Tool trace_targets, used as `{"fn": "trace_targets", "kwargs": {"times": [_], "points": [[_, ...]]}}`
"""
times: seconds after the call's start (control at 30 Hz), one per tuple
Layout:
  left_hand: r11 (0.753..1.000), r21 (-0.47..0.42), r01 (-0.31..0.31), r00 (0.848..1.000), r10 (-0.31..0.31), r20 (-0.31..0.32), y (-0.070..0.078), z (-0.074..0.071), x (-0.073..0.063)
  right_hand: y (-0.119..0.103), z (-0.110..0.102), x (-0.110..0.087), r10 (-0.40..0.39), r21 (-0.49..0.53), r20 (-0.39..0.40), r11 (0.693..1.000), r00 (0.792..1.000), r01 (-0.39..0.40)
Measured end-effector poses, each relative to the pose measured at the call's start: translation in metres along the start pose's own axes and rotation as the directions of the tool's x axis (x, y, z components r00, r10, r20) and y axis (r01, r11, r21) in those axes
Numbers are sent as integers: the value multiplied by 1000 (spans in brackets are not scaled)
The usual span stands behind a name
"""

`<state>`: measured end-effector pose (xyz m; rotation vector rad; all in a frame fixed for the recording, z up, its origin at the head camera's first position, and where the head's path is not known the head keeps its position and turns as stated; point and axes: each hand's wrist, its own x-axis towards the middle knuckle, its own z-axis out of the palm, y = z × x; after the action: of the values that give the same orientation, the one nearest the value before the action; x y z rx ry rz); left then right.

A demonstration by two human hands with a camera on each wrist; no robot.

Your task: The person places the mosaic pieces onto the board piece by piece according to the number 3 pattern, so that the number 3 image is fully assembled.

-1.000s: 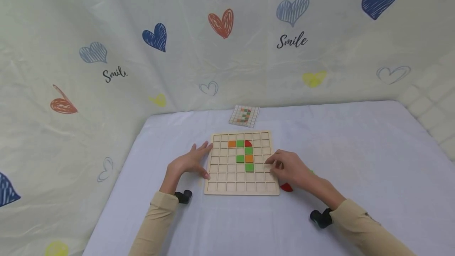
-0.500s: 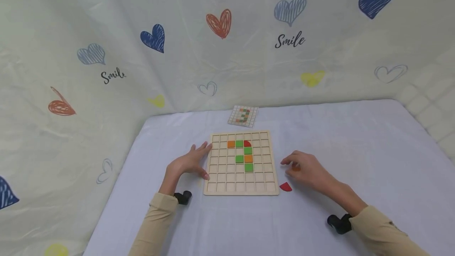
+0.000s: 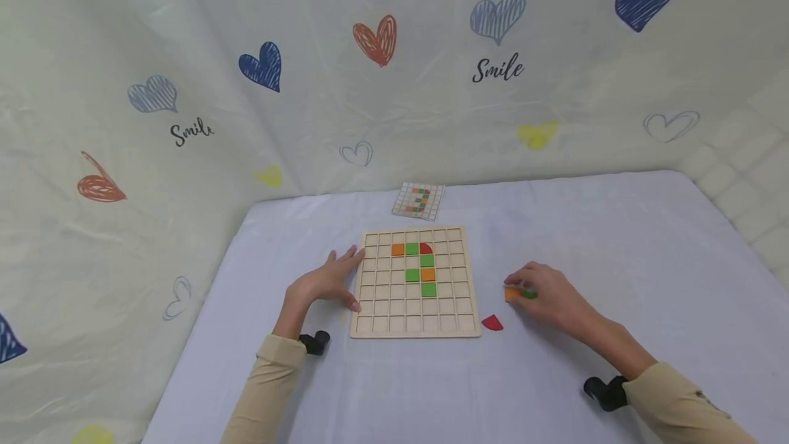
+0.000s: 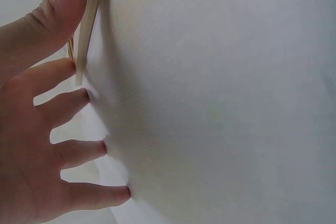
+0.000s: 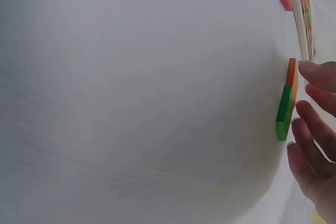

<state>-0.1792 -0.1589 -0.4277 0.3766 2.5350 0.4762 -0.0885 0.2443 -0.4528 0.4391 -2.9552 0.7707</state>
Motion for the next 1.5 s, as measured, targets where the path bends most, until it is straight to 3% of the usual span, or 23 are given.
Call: {"fn": "trace_targets", "kwargs": {"times": [0.9,1.23,1.37,1.5], "points": [[1000,-20,20,1000,-20,5,2,0,0,7,7,3,-21,26,7,999,1000,20],[1000,-15,18,1000,-18,0,2,-1,-1,5,5,1,-81,9,-39,997,996,82],[1000,-22,16,1000,-16,3,2,-2,-2,1,4,-1,-139,74,-47,987,989,142],[1000,-24,14,1000,-14,5,2,-1,-1,-4,1,-2,-144,194,58,972,988,130]]}}
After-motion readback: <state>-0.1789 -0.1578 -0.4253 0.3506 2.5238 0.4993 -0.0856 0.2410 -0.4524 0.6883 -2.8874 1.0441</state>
